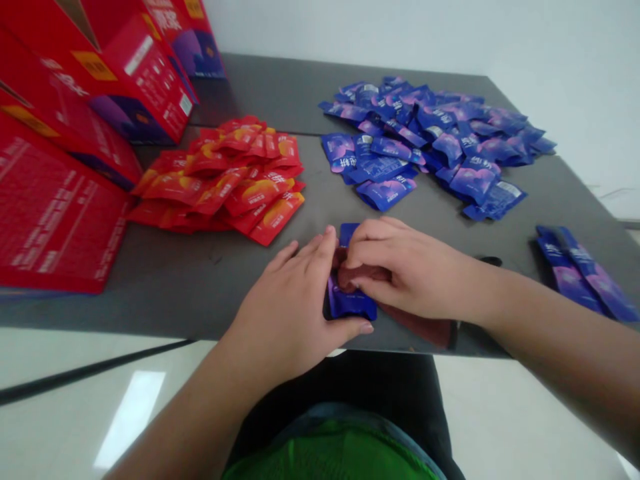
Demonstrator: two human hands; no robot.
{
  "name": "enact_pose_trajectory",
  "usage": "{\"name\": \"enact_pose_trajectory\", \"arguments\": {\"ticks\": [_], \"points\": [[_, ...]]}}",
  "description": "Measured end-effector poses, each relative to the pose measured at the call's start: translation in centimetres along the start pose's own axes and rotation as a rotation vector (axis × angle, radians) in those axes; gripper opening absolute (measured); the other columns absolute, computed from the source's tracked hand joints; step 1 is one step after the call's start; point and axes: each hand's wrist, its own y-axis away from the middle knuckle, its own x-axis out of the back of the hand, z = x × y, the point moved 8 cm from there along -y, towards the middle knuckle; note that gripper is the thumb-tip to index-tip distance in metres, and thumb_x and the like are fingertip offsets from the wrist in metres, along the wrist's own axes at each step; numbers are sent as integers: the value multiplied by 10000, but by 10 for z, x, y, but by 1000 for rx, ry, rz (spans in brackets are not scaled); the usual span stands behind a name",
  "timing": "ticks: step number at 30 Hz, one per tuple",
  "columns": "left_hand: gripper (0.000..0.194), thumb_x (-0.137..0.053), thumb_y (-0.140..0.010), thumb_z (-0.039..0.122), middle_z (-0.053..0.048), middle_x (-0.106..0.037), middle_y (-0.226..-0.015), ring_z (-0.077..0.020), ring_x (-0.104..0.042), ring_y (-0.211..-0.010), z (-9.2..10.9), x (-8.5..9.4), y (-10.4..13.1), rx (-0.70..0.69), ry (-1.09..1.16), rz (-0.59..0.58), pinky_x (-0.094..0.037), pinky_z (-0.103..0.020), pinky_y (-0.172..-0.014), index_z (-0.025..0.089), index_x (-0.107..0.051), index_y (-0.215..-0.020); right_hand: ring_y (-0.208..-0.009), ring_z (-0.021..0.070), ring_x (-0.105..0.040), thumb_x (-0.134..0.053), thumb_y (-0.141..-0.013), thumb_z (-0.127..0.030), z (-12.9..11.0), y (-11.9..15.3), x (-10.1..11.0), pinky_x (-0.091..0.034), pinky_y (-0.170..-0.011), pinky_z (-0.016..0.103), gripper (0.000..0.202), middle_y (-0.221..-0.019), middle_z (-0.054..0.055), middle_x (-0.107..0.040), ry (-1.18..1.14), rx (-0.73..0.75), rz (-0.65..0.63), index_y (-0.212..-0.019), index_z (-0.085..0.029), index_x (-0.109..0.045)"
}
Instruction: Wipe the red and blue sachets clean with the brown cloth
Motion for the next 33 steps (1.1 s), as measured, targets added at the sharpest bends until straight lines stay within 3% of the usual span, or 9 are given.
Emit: {"name": "enact_pose_trajectory", "arguments": {"ticks": [6,10,13,15,19,24,26,29,33], "points": [[1151,-867,-828,657,-272,-423,-1703,-408,-432,-1582,9,4,4,-45,3,25,-340,-562,-1322,24,-366,-1648,-973,267,-653,-665,-986,-268,36,7,22,-499,-887,412,73,-1008,80,-689,6,-150,280,-1007,-205,-694],[631,-807,-925,555,-175,-585,-1601,-386,-491,-1534,36,5,8,-114,39,71,-387,-559,-1289,157,-645,-1387,-901,250,-657,-678,-1011,-371,53,30,38,-509,-855,415,150,-990,50,-717,-121,-314,564,-1000,-222,-683],[260,-648,-1015,332,-145,-762,-1248,-349,-724,-1190,46,3,5,-51,25,97,-591,-517,-1048,163,-684,-1209,-898,246,-665,-704,-1007,-461,60,41,40,-533,-841,407,225,-988,41,-726,-238,-397,662,-1010,-237,-677],[297,-530,-1038,215,-134,-766,-1234,-308,-758,-1094,44,10,3,-6,27,190,-639,-446,-905,160,-648,-1305,-889,244,-668,-718,-995,-520,63,44,41,-547,-822,400,281,-981,42,-729,-293,-430,704,-1018,-244,-668],[515,-426,-1026,75,-147,-575,-1605,-262,-597,-1444,22,30,6,96,104,398,-579,-389,-1084,150,-503,-1529,-915,242,-679,-720,-992,-548,62,45,44,-559,-849,398,313,-1010,47,-738,-299,-428,741,-1031,-241,-669],[421,-419,-1087,207,-149,-690,-1451,-329,-645,-1347,7,19,11,99,120,203,-489,-559,-1187,140,-599,-1462,-932,244,-692,-723,-999,-523,63,46,48,-555,-871,394,294,-1018,45,-747,-325,-435,739,-1025,-233,-683],[581,-496,-1096,354,-201,-553,-1622,-360,-512,-1512,7,17,13,54,155,169,-409,-593,-1256,99,-427,-1614,-979,243,-698,-728,-1006,-484,57,44,51,-547,-920,392,258,-1062,47,-755,-338,-374,697,-1038,-229,-698],[1207,-800,-891,620,-271,-222,-1790,-419,-233,-1667,8,8,8,-11,132,37,-281,-643,-1317,67,-118,-1720,-1023,224,-701,-723,-1020,-387,27,28,40,-543,-949,368,187,-1093,54,-753,-409,-168,390,-1089,-213,-727],[1397,-918,-749,670,-250,-285,-1775,-374,-301,-1653,10,0,-2,-100,124,-73,-200,-617,-1343,133,-75,-1725,-1062,196,-685,-719,-989,-189,-19,18,5,-528,-980,344,121,-1118,52,-736,-373,16,-28,-1104,-211,-749]]}}
